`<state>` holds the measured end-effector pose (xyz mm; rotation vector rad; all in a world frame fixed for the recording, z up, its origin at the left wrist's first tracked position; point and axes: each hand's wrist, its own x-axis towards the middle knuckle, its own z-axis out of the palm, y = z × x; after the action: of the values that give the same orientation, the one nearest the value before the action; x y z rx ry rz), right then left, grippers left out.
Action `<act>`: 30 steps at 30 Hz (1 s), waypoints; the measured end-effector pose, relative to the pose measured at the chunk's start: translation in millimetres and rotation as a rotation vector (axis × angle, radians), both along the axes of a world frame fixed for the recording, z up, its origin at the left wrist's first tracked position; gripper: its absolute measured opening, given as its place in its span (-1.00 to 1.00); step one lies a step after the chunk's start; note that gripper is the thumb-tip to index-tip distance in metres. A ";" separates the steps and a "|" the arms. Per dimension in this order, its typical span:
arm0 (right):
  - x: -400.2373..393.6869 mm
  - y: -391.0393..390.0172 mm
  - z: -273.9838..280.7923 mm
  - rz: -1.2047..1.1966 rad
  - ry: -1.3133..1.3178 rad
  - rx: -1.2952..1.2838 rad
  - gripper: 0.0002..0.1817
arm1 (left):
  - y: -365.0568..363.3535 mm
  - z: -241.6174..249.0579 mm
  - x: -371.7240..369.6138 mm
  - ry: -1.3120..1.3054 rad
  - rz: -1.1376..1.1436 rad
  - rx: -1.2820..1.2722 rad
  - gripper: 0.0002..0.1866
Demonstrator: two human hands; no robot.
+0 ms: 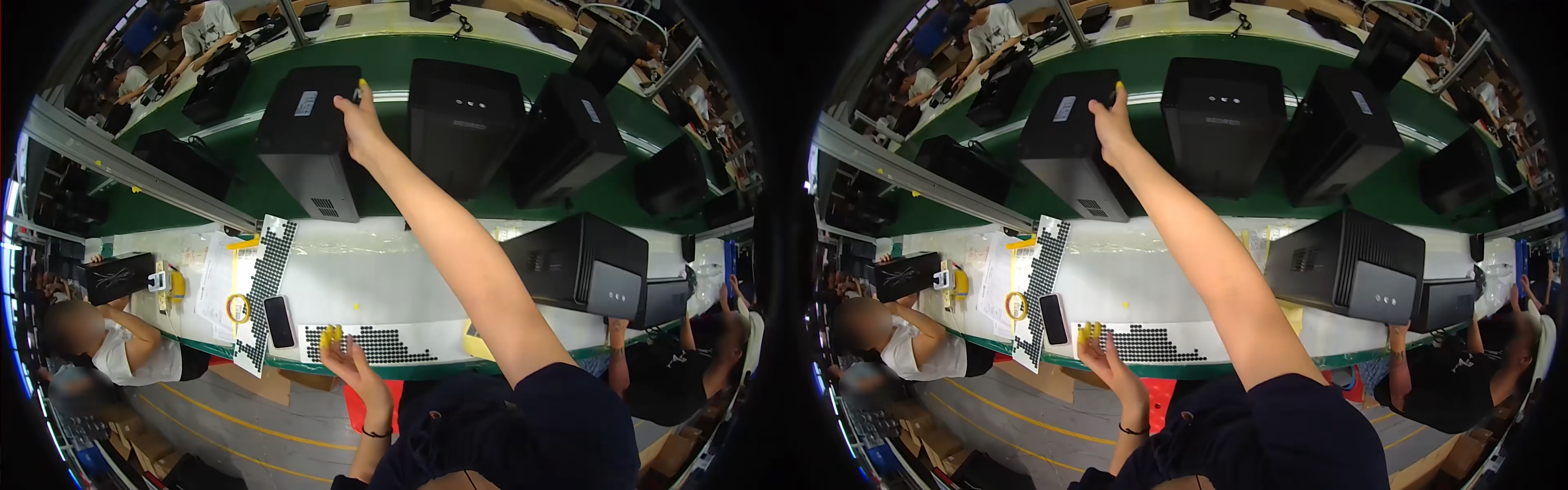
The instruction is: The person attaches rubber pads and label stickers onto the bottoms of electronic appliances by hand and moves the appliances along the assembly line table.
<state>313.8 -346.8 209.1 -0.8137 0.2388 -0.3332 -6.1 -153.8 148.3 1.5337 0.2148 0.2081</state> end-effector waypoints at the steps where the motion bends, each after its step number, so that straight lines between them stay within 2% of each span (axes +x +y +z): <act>1: 12.7 -3.7 -4.7 -0.004 0.001 -0.014 -0.19 | 0.7 -0.2 -0.1 0.019 -0.016 -0.021 -0.52; 5: 41.1 -14.2 -7.1 0.020 -0.005 -0.086 -0.17 | 3.2 -20.5 1.4 0.118 -0.021 0.003 -0.53; 8: 63.8 -14.4 -10.8 0.035 0.036 -0.174 -0.17 | -3.9 -15.8 9.3 0.113 -0.069 -0.021 -0.52; 11: 62.7 -12.4 -2.4 0.054 0.024 -0.103 -0.16 | -10.2 -15.2 15.2 0.137 -0.080 -0.066 -0.53; 14: 73.5 -19.1 -16.6 0.063 0.007 -0.167 -0.14 | -14.9 -14.2 19.6 0.173 -0.116 -0.084 -0.54; 16: 86.3 -22.7 -20.3 0.054 0.102 -0.446 -0.12 | -17.9 -15.4 20.0 0.186 -0.166 -0.072 -0.54; 17: 85.5 -20.7 -20.3 0.026 0.083 -0.467 -0.12 | -18.1 -18.4 21.3 0.186 -0.202 -0.061 -0.55; 20: 30.9 -10.9 24.6 0.012 0.302 -1.002 -0.18 | -23.9 -21.3 24.3 0.192 -0.323 -0.025 -0.58; 22: -8.0 -19.4 43.3 0.153 0.216 -1.284 -0.22 | -29.6 -27.1 24.7 0.216 -0.421 -0.010 -0.61; 23: -36.6 -33.2 60.1 0.242 0.036 -1.475 -0.31 | -34.5 -35.4 25.7 0.234 -0.475 -0.011 -0.64; 25: -101.0 -64.2 103.7 0.419 -0.060 -1.727 -0.51 | -47.6 -43.6 25.0 0.299 -0.620 0.014 -0.71; 26: -141.4 -78.2 134.8 0.532 0.044 -1.752 -0.54 | -57.6 -50.6 24.3 0.386 -0.690 -0.053 -0.71; 27: -177.3 -97.8 148.0 0.501 0.061 -1.850 -0.56 | -67.6 -60.5 20.4 0.478 -0.755 -0.120 -0.72; 29: -240.5 -142.6 164.0 0.413 0.179 -1.837 -0.61 | -89.5 -73.7 10.8 0.649 -0.869 -0.224 -0.71; 30: -271.8 -161.0 172.5 0.327 0.430 -1.726 -0.63 | -101.0 -78.3 3.0 0.732 -0.919 -0.259 -0.69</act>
<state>42.0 -507.8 381.6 -2.6056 0.1689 0.0410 -3.1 -254.7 69.9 1.2531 0.0827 -1.0774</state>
